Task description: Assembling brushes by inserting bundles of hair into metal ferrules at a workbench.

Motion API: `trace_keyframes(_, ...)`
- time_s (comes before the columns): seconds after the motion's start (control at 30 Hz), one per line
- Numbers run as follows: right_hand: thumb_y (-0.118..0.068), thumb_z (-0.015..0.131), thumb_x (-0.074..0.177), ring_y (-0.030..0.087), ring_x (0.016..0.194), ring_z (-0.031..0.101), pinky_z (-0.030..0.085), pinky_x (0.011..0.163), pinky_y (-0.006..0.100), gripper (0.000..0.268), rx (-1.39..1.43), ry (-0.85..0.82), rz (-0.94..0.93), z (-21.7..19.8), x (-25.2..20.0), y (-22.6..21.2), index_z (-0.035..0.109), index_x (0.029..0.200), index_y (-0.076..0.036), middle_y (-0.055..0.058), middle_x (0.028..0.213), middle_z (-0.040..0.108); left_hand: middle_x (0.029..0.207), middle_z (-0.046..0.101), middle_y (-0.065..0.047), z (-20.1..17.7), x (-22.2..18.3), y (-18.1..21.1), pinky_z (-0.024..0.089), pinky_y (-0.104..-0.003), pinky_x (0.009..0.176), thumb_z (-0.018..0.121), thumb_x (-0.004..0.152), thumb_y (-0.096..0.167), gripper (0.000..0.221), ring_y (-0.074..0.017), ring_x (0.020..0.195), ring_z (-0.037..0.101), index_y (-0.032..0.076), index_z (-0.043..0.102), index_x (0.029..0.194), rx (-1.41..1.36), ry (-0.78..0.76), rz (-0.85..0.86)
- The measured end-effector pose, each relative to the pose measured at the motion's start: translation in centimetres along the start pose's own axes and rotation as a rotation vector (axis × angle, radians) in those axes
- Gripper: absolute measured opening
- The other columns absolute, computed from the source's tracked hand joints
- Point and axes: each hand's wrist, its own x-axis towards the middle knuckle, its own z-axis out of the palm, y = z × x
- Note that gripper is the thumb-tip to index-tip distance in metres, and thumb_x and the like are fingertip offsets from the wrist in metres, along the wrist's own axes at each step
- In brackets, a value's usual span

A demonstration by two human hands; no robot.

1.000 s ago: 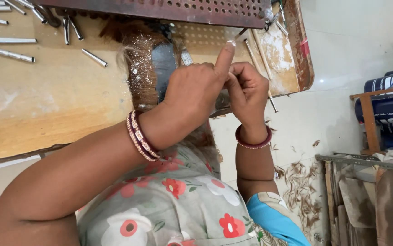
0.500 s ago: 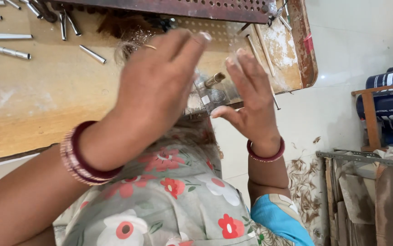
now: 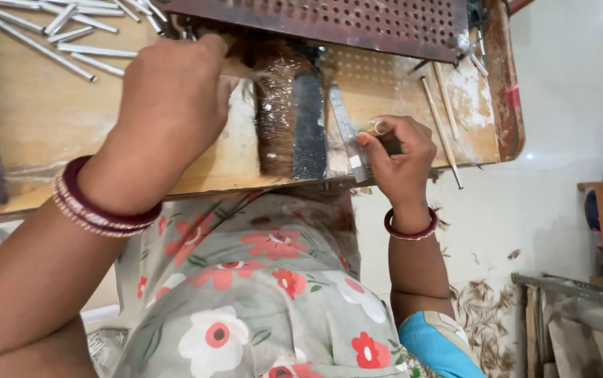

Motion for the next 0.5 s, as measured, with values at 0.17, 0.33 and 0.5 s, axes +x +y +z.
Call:
trace_keyframes(0.17,-0.028,0.084,0.096,0.018,0.081,0.067,0.052,0.076,0.032,0.032,0.085,0.025,0.040,0.3,0.2,0.0,0.071,0.102,0.000,0.007,0.089,0.071,0.074,0.068,-0.024,1.6,1.1,0.2,0.052,-0.055,0.061,0.080,0.081,0.019,0.025,-0.0460,0.071,0.067,-0.001,0.067,0.085,-0.093,0.025,0.051)
trace_keyframes(0.33,-0.025,0.085,0.097,0.013,0.077,0.066,0.053,0.071,0.025,0.030,0.189,0.026,0.097,0.2,-0.2,0.1,0.071,0.101,0.001,0.007,0.090,0.070,0.076,0.068,-0.023,4.5,1.4,-0.9,0.054,-0.054,0.065,0.067,0.084,0.005,0.005,-0.0442,0.074,0.067,0.004,0.068,0.079,-0.042,0.007,0.064)
trace_keyframes(0.5,-0.025,0.086,0.096,0.014,0.079,0.066,0.053,0.072,0.026,0.031,0.139,0.034,0.087,0.4,-0.3,0.3,0.071,0.103,0.001,0.007,0.091,0.069,0.074,0.067,-0.023,-0.7,-1.8,1.3,0.052,-0.055,0.063,0.064,0.088,0.007,0.007,-0.0446,0.072,0.066,0.002,0.068,0.083,-0.090,-0.021,0.085)
